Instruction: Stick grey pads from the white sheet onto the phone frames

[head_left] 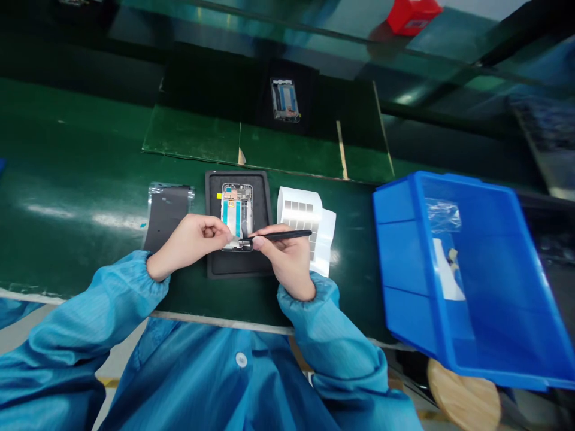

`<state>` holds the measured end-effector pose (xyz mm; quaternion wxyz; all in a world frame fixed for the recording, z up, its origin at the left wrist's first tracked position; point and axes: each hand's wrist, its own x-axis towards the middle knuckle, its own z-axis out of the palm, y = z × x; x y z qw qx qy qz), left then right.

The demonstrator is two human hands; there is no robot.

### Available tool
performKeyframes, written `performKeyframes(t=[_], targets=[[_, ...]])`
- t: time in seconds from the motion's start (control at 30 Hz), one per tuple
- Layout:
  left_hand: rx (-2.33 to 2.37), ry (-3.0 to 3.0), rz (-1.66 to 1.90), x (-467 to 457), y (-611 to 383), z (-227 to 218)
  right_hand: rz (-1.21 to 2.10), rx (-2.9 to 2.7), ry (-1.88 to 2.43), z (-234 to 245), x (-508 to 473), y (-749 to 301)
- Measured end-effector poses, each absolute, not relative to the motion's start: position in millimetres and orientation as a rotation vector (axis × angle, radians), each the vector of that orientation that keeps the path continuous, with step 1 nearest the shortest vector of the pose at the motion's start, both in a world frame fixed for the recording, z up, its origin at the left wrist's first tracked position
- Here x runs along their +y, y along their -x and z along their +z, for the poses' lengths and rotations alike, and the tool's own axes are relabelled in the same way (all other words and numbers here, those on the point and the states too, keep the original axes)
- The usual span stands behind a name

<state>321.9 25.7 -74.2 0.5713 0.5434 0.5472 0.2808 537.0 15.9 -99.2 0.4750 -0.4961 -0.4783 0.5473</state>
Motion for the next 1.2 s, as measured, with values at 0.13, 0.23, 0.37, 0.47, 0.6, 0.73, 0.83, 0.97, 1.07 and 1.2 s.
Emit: performKeyframes(t=[0.13, 0.23, 0.37, 0.47, 0.6, 0.73, 0.83, 0.97, 1.07, 1.2], targets=[[1.283, -1.288, 0.643, 26.4, -320.9, -76.5, 1.344, -1.143, 1.22, -101.8, 16.2, -537.1], [1.301, -1.319, 0.647, 28.4, -319.5, -79.2, 1.329, -1.151, 1.227, -103.0, 17.2, -537.1], [1.373, -1.368, 0.69, 31.0, -314.4, -82.4, 1.265, -1.152, 1.278, -104.6, 20.6, -539.8], [1.436, -1.449, 0.675, 30.4, -310.2, -82.2, 1.248, -1.163, 1.321, -106.9, 22.9, -543.3], [1.493, -1.759, 0.63, 25.6, -308.2, -81.9, 1.257, -1.191, 1.362, -110.3, 23.4, -545.2], [1.423, -2.094, 0.585, 19.8, -308.8, -90.4, 1.229, -1.204, 1.409, -110.7, 25.3, -544.5], [1.383, -2.259, 0.57, 17.6, -310.1, -98.9, 1.172, -1.199, 1.423, -109.5, 31.9, -545.6], [1.459, -2.413, 0.512, 18.7, -316.5, -105.3, 1.121, -1.211, 1.421, -110.8, 45.9, -546.1], [1.597, -2.442, 0.401, 20.4, -325.4, -107.5, 1.111, -1.215, 1.401, -115.5, 54.2, -542.6], [1.729, -2.423, 0.323, 23.2, -338.4, -109.2, 1.101, -1.219, 1.377, -121.4, 57.9, -537.3]])
